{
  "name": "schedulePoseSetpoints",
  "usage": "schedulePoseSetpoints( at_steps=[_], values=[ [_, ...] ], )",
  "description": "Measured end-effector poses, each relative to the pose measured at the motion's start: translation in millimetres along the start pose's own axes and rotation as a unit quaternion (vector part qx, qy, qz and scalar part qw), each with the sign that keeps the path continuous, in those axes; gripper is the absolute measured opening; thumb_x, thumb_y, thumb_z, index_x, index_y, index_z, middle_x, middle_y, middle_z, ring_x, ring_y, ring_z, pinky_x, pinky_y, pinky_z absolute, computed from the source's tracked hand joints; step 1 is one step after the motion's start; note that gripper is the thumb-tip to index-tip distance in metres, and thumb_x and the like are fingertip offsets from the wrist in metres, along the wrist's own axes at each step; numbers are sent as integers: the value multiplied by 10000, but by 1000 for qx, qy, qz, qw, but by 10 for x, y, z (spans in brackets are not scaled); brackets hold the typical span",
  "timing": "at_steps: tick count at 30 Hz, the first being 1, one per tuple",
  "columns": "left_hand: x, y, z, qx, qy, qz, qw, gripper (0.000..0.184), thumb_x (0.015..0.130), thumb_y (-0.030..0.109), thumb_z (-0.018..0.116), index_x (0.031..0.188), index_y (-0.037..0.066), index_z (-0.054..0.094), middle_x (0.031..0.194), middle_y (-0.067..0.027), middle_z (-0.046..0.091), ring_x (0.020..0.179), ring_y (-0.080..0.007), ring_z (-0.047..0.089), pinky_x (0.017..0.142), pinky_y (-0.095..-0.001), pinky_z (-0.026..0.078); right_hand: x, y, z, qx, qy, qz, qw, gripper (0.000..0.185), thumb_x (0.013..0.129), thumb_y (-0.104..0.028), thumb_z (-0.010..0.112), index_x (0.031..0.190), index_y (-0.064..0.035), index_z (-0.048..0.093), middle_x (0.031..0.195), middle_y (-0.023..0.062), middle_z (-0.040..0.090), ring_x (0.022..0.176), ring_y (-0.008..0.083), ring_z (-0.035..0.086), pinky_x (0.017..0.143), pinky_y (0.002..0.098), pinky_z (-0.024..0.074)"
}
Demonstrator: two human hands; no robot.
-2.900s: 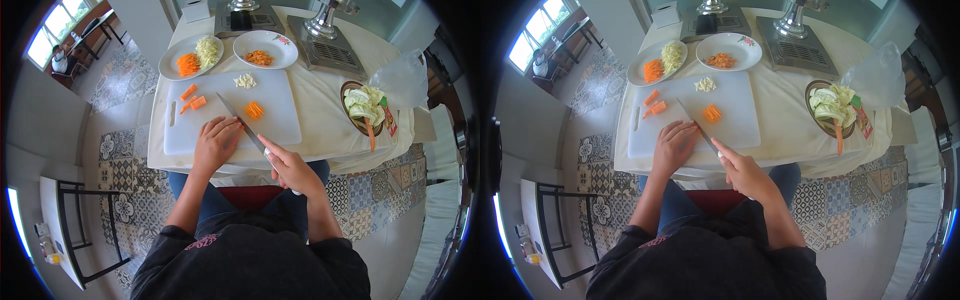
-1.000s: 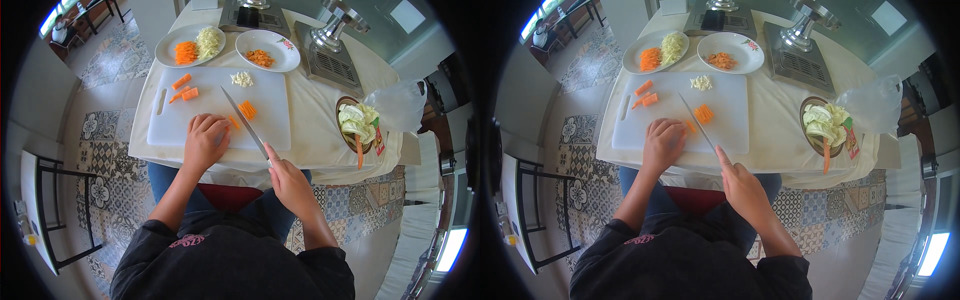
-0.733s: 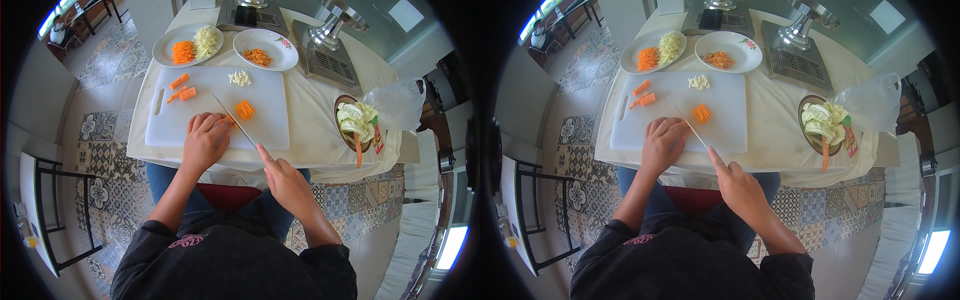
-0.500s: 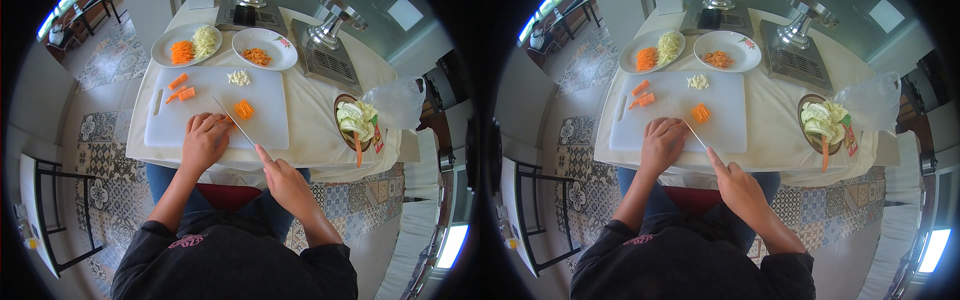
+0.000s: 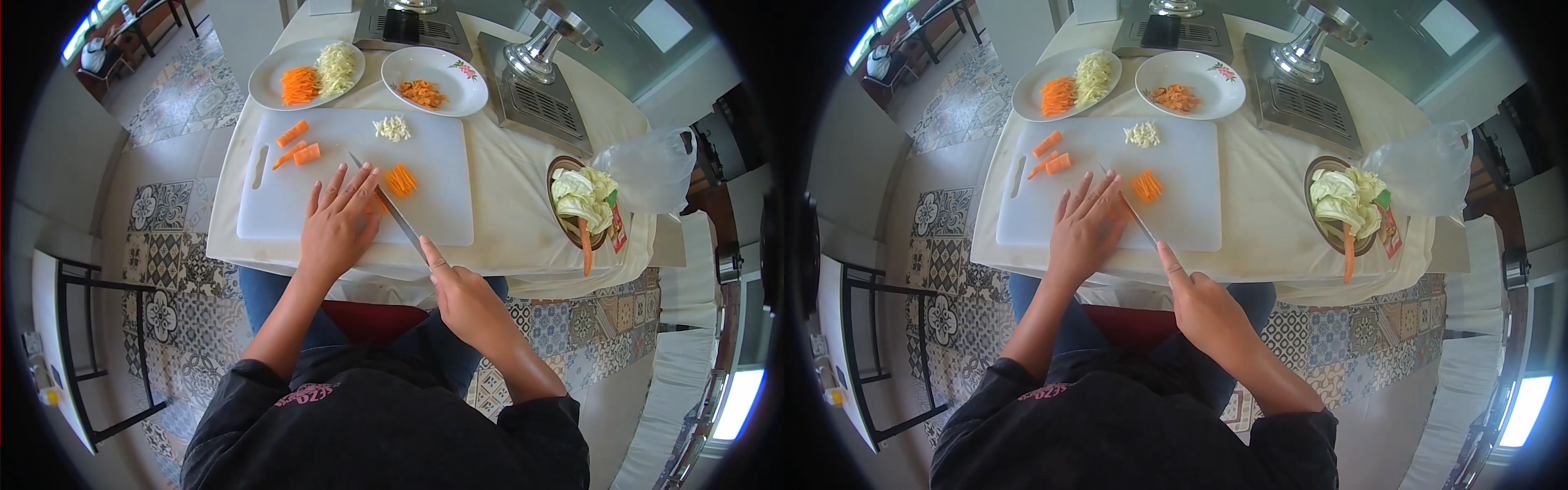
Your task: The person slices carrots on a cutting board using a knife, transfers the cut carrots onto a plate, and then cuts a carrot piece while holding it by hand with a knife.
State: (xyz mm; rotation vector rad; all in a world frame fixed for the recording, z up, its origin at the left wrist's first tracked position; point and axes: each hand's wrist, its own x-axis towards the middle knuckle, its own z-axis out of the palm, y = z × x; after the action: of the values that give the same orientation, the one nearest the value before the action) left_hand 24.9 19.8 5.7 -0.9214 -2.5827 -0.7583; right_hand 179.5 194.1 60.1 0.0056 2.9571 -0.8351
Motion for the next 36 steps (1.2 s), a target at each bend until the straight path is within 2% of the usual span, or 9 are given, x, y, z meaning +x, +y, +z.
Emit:
schedulePoseSetpoints(
  at_steps=[4,8,14,20,23,25,29,32,36],
  values=[
    [28,4,-18,14,-22,-13,1000,621,854,201,693,1445,224,503,1503,35,484,1437,-277,382,1194,-552,174,23,-52,-72,-3,-32,11,999,707,924,-36,524,1570,-118,248,782,220,595,668,393,619,658,493,506],
    [39,-37,2,10,-26,-13,1000,617,854,230,681,1444,239,503,1486,36,498,1424,-277,393,1189,-563,192,31,-110,-31,-31,-45,14,998,719,921,-41,514,1574,-93,220,787,226,590,647,385,624,628,474,527],
    [-2,-65,-17,-1,-15,-19,1000,614,835,224,702,1425,228,531,1482,24,508,1419,-288,403,1180,-545,238,-22,-152,157,-137,-12,-10,990,747,905,-64,536,1577,-86,214,747,185,553,534,311,609,496,410,543],
    [-71,-113,-46,-5,0,-21,1000,604,822,203,707,1406,217,555,1467,14,527,1407,-307,418,1167,-520,282,-45,-207,263,-239,-5,-16,971,743,896,-42,548,1574,-103,252,799,179,548,557,297,604,494,393,529],
    [-91,-114,-25,-26,34,-2,999,556,826,187,702,1369,189,583,1420,9,562,1366,-304,460,1144,-517,311,-41,-130,278,-236,23,-39,971,712,898,-80,552,1559,-100,289,774,178,556,518,289,594,474,405,547],
    [-119,-132,0,-69,68,24,995,499,833,181,696,1325,165,611,1375,4,591,1327,-294,494,1120,-512,339,-25,-124,161,-161,8,-24,987,670,914,-78,549,1544,-91,322,766,190,564,539,318,596,520,425,541],
    [-158,-162,-15,-69,35,84,993,376,847,180,688,1220,141,654,1283,-1,626,1263,-257,526,1102,-494,350,45,25,76,-9,14,-28,999,614,944,-84,549,1525,-81,351,752,208,583,608,379,609,625,470,516],
    [-124,-87,-50,-37,24,101,994,327,852,183,685,1176,141,667,1253,2,635,1251,-240,528,1110,-489,338,61,68,81,38,26,-34,998,615,946,-90,560,1523,-74,350,748,199,594,646,393,615,662,494,503],
    [-132,-112,-4,-27,19,106,994,305,851,186,684,1153,141,670,1227,4,639,1239,-228,532,1115,-502,326,6,107,-19,22,38,-39,998,584,956,-114,558,1515,-144,391,756,183,596,640,385,613,645,497,503]
  ],
)
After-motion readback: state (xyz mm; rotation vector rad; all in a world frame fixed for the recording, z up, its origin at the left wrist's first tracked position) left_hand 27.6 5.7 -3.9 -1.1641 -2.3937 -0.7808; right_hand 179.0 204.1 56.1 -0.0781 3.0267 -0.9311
